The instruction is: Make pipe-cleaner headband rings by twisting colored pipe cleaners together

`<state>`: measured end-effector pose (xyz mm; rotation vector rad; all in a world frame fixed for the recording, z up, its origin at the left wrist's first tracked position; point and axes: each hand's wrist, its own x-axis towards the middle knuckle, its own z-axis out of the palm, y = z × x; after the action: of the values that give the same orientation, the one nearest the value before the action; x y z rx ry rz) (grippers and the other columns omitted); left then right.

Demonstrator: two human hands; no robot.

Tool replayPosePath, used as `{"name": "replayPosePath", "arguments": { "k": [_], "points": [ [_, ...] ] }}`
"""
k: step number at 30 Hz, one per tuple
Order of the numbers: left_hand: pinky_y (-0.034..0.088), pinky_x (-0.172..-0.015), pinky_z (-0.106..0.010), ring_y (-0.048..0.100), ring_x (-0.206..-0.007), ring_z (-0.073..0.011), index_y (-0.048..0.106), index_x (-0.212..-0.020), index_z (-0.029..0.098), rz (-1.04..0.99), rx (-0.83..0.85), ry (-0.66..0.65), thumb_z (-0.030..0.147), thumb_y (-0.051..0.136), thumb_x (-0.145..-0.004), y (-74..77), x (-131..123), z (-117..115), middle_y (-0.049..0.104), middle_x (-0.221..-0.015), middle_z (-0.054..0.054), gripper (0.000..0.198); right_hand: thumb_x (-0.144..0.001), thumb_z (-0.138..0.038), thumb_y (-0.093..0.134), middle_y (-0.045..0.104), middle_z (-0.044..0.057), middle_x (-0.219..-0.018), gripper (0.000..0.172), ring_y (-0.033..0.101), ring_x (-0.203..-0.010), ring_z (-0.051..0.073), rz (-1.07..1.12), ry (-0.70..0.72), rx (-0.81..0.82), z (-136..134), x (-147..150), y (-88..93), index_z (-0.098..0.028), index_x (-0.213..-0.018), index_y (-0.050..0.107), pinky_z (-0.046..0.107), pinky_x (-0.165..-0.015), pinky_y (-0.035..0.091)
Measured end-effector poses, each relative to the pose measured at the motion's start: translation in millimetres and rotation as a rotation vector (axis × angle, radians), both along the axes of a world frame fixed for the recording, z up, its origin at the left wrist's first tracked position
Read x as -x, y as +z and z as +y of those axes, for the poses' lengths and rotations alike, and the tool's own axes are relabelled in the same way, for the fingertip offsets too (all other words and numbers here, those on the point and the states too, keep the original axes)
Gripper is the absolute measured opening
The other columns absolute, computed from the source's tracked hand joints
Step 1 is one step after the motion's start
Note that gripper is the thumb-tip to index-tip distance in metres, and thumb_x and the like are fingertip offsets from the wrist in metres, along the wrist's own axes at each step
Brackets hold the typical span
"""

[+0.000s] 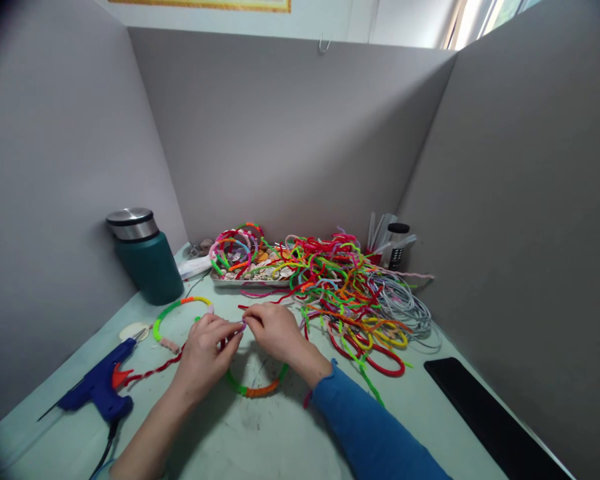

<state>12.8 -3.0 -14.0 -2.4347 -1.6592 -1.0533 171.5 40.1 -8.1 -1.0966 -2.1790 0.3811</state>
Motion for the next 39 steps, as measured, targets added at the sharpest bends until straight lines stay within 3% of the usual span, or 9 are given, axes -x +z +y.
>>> {"name": "replayPosePath", "arguments": {
  "k": [17, 22, 26, 32, 39],
  "points": [
    [0.036, -0.079, -0.034, 0.054, -0.074, -0.0211, 0.069, -0.079, 0.023, -0.117, -0.006, 0.077, 0.032, 0.051, -0.083, 8.1, 8, -1, 0.067, -0.070, -0.004, 0.021, -0.086, -0.021, 0.051, 0.069, 0.003, -0.085, 0.018, 0.059, -0.077, 0.014, -0.019, 0.157, 0.017, -5, -3, 6.9, -0.019, -0.090, 0.068, 0.023, -0.069, 0.040],
    [0.040, -0.069, -0.027, 0.057, -0.073, -0.0188, 0.065, -0.073, 0.022, -0.385, 0.118, 0.033, 0.031, 0.053, -0.080, 12.9, 7, -2, 0.065, -0.076, -0.003, 0.017, -0.085, -0.020, 0.051, 0.068, 0.002, -0.083, 0.017, 0.059, -0.075, 0.013, 0.003, 0.185, 0.019, -6, -3, 8.9, -0.020, -0.089, 0.067, 0.022, -0.067, 0.039],
    [0.040, -0.064, -0.026, 0.058, -0.066, -0.0177, 0.063, -0.068, 0.022, -0.539, 0.288, 0.059, 0.032, 0.056, -0.075, 12.0, 8, -1, 0.064, -0.066, 0.000, 0.014, -0.084, -0.019, 0.052, 0.067, 0.002, -0.081, 0.015, 0.058, -0.074, 0.014, -0.005, 0.183, 0.025, -5, -3, 8.7, -0.019, -0.088, 0.067, 0.023, -0.066, 0.039],
    [0.041, -0.058, -0.024, 0.058, -0.060, -0.0156, 0.063, -0.072, 0.018, -0.794, 0.477, -0.011, 0.034, 0.061, -0.071, 4.7, 11, 4, 0.063, -0.063, 0.000, 0.017, -0.084, -0.019, 0.052, 0.067, 0.002, -0.083, 0.015, 0.057, -0.078, 0.014, -0.001, 0.184, 0.012, -6, -3, 9.8, -0.019, -0.087, 0.066, 0.023, -0.069, 0.040],
    [0.041, -0.055, -0.022, 0.055, -0.051, -0.0107, 0.061, -0.073, 0.015, -1.084, 0.623, -0.019, 0.034, 0.072, -0.062, 7.0, 12, 5, 0.061, -0.057, 0.003, 0.025, -0.082, -0.018, 0.053, 0.065, 0.002, -0.078, 0.012, 0.055, -0.071, 0.013, 0.007, 0.231, 0.015, -10, -5, 16.5, -0.018, -0.084, 0.065, 0.023, -0.066, 0.039]
  ]
}}
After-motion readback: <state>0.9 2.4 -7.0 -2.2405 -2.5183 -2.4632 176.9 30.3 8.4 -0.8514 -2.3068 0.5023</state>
